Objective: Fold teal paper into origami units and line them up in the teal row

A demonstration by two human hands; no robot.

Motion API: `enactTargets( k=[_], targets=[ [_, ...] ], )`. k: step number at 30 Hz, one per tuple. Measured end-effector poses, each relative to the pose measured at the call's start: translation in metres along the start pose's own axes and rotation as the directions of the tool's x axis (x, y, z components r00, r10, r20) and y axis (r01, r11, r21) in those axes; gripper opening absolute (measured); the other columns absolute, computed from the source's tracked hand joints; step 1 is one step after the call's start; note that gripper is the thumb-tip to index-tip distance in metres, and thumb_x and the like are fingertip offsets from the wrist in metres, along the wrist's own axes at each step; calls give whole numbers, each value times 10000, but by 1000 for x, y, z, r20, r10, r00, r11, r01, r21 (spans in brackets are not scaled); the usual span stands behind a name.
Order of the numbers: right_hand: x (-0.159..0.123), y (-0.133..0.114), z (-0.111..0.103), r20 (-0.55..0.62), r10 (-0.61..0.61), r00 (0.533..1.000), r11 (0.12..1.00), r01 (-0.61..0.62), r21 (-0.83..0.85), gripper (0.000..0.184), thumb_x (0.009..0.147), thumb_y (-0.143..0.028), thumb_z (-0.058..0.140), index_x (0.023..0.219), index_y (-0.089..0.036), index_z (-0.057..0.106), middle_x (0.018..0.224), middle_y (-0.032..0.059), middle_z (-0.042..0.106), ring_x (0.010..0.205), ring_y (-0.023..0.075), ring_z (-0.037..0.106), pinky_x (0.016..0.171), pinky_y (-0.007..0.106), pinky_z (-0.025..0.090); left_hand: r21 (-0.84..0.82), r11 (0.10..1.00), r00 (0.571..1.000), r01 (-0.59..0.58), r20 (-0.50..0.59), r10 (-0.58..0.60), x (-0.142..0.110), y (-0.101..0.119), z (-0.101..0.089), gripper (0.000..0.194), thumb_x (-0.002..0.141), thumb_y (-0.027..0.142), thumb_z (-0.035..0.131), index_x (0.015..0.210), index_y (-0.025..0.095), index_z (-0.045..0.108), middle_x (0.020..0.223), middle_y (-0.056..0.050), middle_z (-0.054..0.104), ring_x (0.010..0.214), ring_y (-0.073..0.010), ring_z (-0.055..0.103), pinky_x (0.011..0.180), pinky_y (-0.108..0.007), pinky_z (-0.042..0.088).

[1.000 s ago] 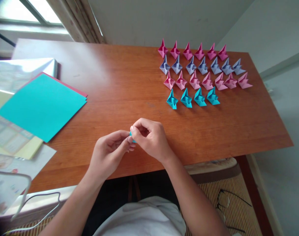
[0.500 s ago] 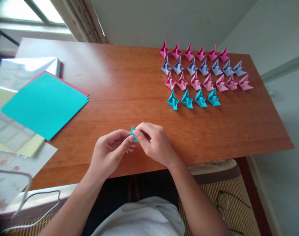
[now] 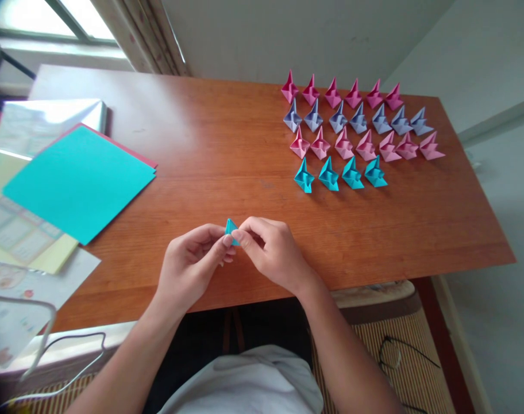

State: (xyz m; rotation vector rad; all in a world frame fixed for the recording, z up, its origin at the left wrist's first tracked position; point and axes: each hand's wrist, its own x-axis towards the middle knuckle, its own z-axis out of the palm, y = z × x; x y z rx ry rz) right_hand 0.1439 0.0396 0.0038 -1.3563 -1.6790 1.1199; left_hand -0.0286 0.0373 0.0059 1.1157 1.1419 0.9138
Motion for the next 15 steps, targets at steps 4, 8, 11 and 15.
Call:
enactTargets(
  k=[4, 8, 11, 15],
  targets=[
    [-1, 4, 3, -71, 1, 997, 1000, 0, 14, 346, 956, -445, 667, 717, -201, 609, 618, -43, 558, 552, 98, 464, 539, 261, 343, -23, 1000, 1000, 14, 0, -14, -1, 0, 0, 232, 898, 368, 733, 817, 151, 719, 682, -17, 699, 609, -117, 647, 550, -192, 517],
    [-2, 7, 6, -116, 26, 993, 999, -23, 32, 366, 926, -477, 702, 705, -203, 603, 603, -50, 555, 541, 93, 464, 524, 253, 336, -39, 999, 1000, 23, -11, -23, 0, 0, -1, 240, 891, 380, 742, 825, 150, 721, 690, -17, 697, 618, -117, 650, 560, -192, 520],
    [-3, 7, 7, -97, -21, 995, 1000, 19, -22, 411, 953, -487, 663, 672, -203, 566, 589, -53, 523, 545, 90, 456, 545, 253, 337, -51, 998, 999, 19, -33, -21, 1, 0, 0, 242, 896, 384, 737, 831, 152, 718, 698, -12, 695, 621, -112, 648, 576, -191, 524],
    [-5, 6, 9, -124, -79, 989, 994, 68, -86, 454, 966, -516, 630, 646, -202, 556, 567, -49, 515, 526, 91, 431, 535, 260, 323, -64, 998, 1000, 14, -27, -16, 0, 1, 1, 235, 898, 374, 734, 838, 148, 712, 711, -12, 693, 623, -106, 643, 578, -188, 515]
  ],
)
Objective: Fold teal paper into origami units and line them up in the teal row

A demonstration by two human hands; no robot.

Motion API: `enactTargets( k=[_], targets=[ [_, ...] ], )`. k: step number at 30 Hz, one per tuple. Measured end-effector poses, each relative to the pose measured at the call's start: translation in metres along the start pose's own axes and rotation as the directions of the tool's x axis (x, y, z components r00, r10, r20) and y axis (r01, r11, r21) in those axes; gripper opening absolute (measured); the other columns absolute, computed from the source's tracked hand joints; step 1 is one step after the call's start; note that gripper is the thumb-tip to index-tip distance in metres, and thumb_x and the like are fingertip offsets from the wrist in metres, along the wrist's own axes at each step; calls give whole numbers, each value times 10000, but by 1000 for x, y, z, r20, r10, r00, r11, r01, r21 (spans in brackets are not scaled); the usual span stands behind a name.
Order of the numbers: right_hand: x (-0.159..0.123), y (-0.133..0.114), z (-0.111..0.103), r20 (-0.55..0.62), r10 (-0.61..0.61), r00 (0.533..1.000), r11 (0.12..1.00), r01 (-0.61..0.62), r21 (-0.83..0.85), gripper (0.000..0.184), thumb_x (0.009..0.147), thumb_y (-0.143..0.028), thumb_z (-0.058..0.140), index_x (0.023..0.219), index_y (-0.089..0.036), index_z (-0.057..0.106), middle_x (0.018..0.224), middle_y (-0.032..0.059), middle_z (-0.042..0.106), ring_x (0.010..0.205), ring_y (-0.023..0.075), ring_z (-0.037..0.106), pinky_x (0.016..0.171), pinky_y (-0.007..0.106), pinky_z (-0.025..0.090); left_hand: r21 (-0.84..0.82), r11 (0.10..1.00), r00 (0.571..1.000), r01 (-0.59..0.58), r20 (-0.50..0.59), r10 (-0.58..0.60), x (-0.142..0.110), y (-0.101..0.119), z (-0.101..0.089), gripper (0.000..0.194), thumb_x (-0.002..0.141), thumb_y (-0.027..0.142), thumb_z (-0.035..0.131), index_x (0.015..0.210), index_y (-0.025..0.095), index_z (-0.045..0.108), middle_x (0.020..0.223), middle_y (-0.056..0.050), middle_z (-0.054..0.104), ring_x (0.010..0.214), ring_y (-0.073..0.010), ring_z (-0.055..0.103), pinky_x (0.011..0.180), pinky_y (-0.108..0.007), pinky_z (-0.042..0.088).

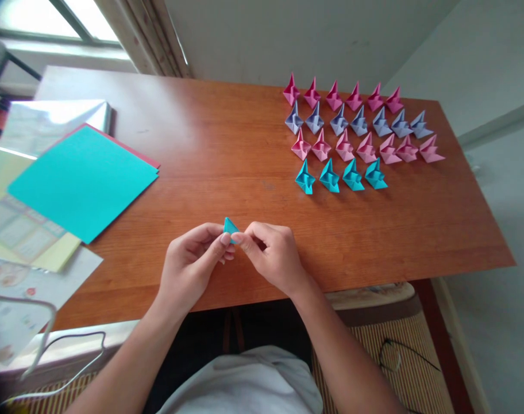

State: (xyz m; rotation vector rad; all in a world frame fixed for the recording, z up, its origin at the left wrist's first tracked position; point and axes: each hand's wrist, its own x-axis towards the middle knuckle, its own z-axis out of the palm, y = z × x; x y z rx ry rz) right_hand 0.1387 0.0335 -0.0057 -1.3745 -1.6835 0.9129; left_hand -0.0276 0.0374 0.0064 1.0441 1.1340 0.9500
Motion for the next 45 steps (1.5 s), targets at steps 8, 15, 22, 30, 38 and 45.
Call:
enactTargets(
  k=[8, 15, 22, 30, 38, 45],
  targets=[
    [4, -3, -13, 93, 111, 989, 986, -122, 117, 361, 911, -491, 708, 718, -199, 623, 638, -36, 588, 570, 97, 502, 535, 243, 372, 103, 994, 993, -29, 113, 18, 0, 2, -6, 237, 928, 376, 679, 839, 158, 700, 714, -24, 682, 647, -130, 632, 591, -214, 495],
    [5, -4, -11, 75, 142, 987, 930, -158, 331, 245, 905, -435, 725, 837, -214, 643, 769, -2, 656, 697, 139, 609, 628, 265, 492, 204, 978, 993, -53, 112, 31, 1, 7, -1, 263, 907, 380, 682, 758, 166, 641, 674, -8, 622, 610, -121, 552, 558, -221, 439],
    [0, -4, 17, -194, 259, 946, 869, -141, 474, 200, 912, -419, 709, 952, -235, 641, 875, -5, 679, 683, 121, 625, 618, 254, 542, 4, 999, 999, -50, 15, 50, 4, 4, -1, 199, 844, 334, 788, 866, 181, 663, 798, -7, 677, 707, -128, 614, 651, -220, 496],
    [-3, -2, 5, -71, 222, 972, 945, -197, 263, 199, 914, -393, 707, 820, -221, 675, 784, 10, 711, 705, 159, 650, 650, 292, 513, 61, 995, 996, -85, 8, 85, 12, 6, -14, 209, 847, 356, 790, 866, 169, 699, 791, -12, 690, 679, -117, 618, 620, -202, 508],
    [0, 0, 6, -20, 216, 976, 917, -196, 347, 196, 915, -378, 715, 805, -222, 668, 718, -9, 702, 667, 148, 649, 630, 277, 490, 10, 998, 991, -64, 121, 62, 21, 8, -27, 123, 791, 239, 842, 885, 181, 789, 798, -31, 771, 689, -131, 667, 622, -199, 522],
    [1, -2, 9, -46, 163, 986, 956, -146, 255, 146, 920, -368, 702, 885, -230, 665, 842, 14, 698, 761, 162, 640, 685, 287, 511, 113, 987, 988, -114, 120, 100, 14, -1, -29, 89, 826, 216, 807, 915, 206, 798, 829, -33, 776, 731, -153, 698, 672, -225, 559]
  ],
)
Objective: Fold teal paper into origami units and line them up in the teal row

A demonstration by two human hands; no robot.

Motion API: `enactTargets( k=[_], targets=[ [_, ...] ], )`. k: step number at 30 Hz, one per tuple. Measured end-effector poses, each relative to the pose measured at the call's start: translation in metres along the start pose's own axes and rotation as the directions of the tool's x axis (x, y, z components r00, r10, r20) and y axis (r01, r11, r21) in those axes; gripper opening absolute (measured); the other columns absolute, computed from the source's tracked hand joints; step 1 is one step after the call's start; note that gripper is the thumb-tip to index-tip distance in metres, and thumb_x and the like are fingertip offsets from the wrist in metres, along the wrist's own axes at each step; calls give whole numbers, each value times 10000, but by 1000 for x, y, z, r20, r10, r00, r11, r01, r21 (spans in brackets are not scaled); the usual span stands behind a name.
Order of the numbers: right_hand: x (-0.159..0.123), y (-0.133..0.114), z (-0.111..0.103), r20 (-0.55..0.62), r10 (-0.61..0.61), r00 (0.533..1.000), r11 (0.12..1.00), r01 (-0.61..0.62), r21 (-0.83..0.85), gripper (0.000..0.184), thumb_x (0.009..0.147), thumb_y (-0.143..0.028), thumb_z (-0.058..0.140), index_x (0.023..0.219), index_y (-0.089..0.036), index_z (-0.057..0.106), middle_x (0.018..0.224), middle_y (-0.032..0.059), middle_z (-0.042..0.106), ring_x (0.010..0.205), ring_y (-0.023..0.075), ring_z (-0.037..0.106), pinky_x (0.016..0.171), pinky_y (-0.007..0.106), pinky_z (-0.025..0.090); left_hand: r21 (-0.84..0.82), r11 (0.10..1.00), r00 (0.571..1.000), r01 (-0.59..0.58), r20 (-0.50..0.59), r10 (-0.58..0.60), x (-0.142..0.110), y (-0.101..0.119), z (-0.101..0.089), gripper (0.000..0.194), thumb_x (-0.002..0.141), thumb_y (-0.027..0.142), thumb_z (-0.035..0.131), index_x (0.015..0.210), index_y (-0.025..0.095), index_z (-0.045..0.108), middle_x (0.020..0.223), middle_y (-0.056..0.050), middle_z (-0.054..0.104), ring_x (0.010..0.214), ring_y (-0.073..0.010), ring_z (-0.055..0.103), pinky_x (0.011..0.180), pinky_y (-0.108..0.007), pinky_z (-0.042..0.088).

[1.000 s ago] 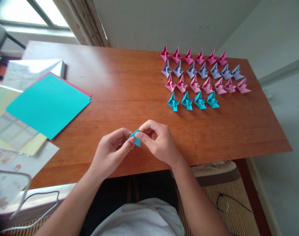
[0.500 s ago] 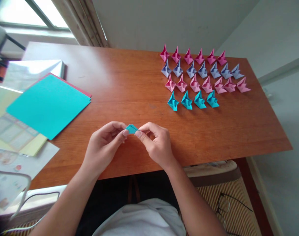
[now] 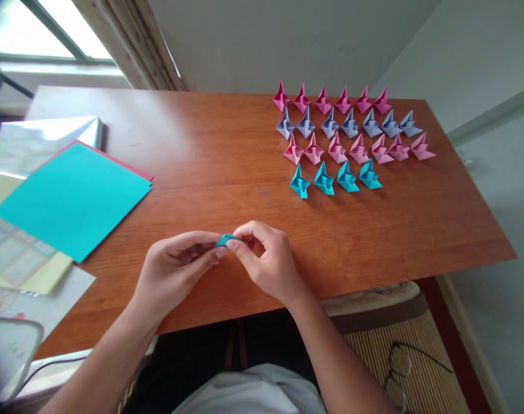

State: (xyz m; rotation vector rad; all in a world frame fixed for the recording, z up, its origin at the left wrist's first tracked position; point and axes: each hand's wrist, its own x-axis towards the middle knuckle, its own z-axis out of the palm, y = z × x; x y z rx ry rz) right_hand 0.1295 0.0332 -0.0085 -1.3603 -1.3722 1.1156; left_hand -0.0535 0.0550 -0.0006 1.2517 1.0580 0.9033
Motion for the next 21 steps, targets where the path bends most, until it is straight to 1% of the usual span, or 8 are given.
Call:
enactTargets(
  k=[3, 7, 11, 13, 17, 21],
  targets=[
    [0, -2, 0, 39, -30, 999, 999, 29, 25, 130, 928, -339, 697, 867, -229, 661, 808, 3, 690, 743, 153, 631, 674, 279, 500, 57, 998, 999, -27, 25, 26, -5, -1, -3, 76, 849, 218, 787, 925, 216, 781, 840, -25, 760, 722, -143, 683, 666, -218, 551],
    [2, -6, 0, 82, -70, 994, 997, 67, 39, 112, 929, -297, 705, 852, -223, 670, 790, -15, 694, 725, 129, 620, 672, 259, 479, 142, 989, 994, -42, 103, 28, -7, 6, -11, 23, 880, 224, 753, 875, 203, 758, 792, -19, 716, 703, -132, 645, 623, -200, 521],
    [1, -3, 2, 47, -83, 995, 995, 80, 66, 103, 927, -296, 716, 866, -225, 674, 800, -22, 696, 728, 120, 617, 678, 252, 478, 149, 988, 991, -47, 130, 28, -3, 13, -15, 54, 900, 233, 725, 908, 209, 773, 803, -17, 734, 702, -131, 659, 623, -193, 520],
    [-1, 0, 2, 26, -85, 996, 993, 83, 79, 94, 928, -296, 716, 879, -230, 672, 812, -20, 696, 734, 125, 615, 686, 259, 482, 161, 986, 992, -34, 128, 13, -1, 15, -14, 91, 909, 257, 712, 863, 192, 755, 748, -13, 718, 669, -127, 644, 603, -193, 506],
    [-4, 2, 0, 9, -90, 996, 992, 89, 92, 82, 927, -303, 717, 892, -239, 678, 822, -15, 696, 741, 135, 617, 690, 271, 484, 237, 970, 987, -51, 162, 13, 0, 15, -11, 235, 928, 299, 677, 729, 174, 660, 634, 17, 590, 585, -98, 507, 523, -194, 407],
    [-5, 1, -1, 54, -68, 996, 992, 62, 110, 94, 931, -318, 713, 889, -238, 686, 829, -11, 700, 755, 139, 628, 695, 274, 491, 311, 941, 981, -130, 177, 76, -4, 13, -14, 260, 946, 281, 646, 710, 179, 608, 619, 38, 491, 567, -88, 406, 499, -211, 336]
  ],
)
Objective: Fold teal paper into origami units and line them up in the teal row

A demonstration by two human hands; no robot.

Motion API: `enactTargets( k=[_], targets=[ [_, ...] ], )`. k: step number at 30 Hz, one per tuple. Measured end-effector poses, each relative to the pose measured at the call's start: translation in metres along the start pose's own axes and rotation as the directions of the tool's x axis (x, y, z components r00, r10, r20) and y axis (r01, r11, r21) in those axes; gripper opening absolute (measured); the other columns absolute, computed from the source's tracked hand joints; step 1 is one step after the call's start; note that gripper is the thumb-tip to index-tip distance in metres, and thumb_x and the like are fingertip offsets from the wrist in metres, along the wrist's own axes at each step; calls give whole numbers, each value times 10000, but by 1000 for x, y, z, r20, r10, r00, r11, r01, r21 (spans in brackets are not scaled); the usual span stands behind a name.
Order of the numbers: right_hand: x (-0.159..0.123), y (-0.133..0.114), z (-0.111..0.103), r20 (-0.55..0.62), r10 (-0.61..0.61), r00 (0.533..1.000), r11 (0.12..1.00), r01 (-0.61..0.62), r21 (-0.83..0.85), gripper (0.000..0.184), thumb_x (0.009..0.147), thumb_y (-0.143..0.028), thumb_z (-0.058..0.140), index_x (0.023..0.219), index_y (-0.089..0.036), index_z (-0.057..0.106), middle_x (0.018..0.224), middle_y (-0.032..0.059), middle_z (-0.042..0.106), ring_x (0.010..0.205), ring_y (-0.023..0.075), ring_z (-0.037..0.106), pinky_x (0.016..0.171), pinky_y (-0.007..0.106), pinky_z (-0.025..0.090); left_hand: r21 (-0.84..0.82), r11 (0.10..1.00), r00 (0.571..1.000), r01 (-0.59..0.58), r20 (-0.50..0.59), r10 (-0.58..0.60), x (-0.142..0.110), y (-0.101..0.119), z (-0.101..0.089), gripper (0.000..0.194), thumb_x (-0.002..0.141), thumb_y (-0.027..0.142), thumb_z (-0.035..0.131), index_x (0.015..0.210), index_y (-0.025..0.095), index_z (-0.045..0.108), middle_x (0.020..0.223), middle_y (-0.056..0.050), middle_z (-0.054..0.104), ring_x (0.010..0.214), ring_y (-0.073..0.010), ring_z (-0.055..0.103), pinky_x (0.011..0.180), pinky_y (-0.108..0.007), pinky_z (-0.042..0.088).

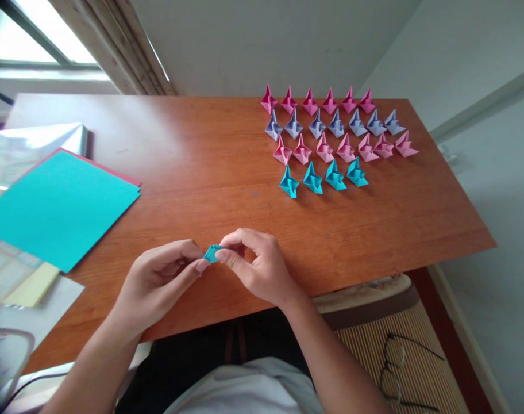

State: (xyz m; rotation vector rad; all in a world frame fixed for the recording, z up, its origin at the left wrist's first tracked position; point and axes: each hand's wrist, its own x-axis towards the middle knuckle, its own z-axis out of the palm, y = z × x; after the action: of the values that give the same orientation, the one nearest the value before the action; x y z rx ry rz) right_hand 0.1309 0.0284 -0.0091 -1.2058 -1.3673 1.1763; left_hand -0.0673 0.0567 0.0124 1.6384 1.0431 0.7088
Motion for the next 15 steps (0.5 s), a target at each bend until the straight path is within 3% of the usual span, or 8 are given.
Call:
enactTargets(
  k=[7, 10, 15],
  targets=[
    [2, 0, 1, -5, 76, 997, 997, -76, 21, 122, 918, -342, 726, 890, -226, 703, 828, -6, 716, 754, 142, 651, 654, 264, 490, 126, 983, 990, -132, -27, 137, -1, -5, 4, 154, 954, 182, 608, 800, 178, 616, 673, 38, 516, 596, -86, 437, 560, -227, 360],
    [4, -1, 2, -5, -10, 1000, 998, 10, -61, 102, 909, -287, 736, 838, -218, 712, 790, -10, 711, 726, 133, 638, 661, 268, 485, 110, 985, 990, -136, -30, 140, 1, -6, 7, 56, 949, 175, 616, 902, 177, 645, 752, 17, 593, 667, -98, 521, 634, -229, 419],
    [6, -2, 2, -21, -166, 986, 981, 163, -101, 49, 921, -240, 723, 879, -226, 744, 841, 0, 703, 785, 135, 646, 717, 279, 507, 83, 990, 990, -110, -82, 117, 3, -10, 9, 67, 944, 209, 654, 883, 185, 672, 769, 6, 632, 678, -104, 557, 642, -232, 439]
  ],
)
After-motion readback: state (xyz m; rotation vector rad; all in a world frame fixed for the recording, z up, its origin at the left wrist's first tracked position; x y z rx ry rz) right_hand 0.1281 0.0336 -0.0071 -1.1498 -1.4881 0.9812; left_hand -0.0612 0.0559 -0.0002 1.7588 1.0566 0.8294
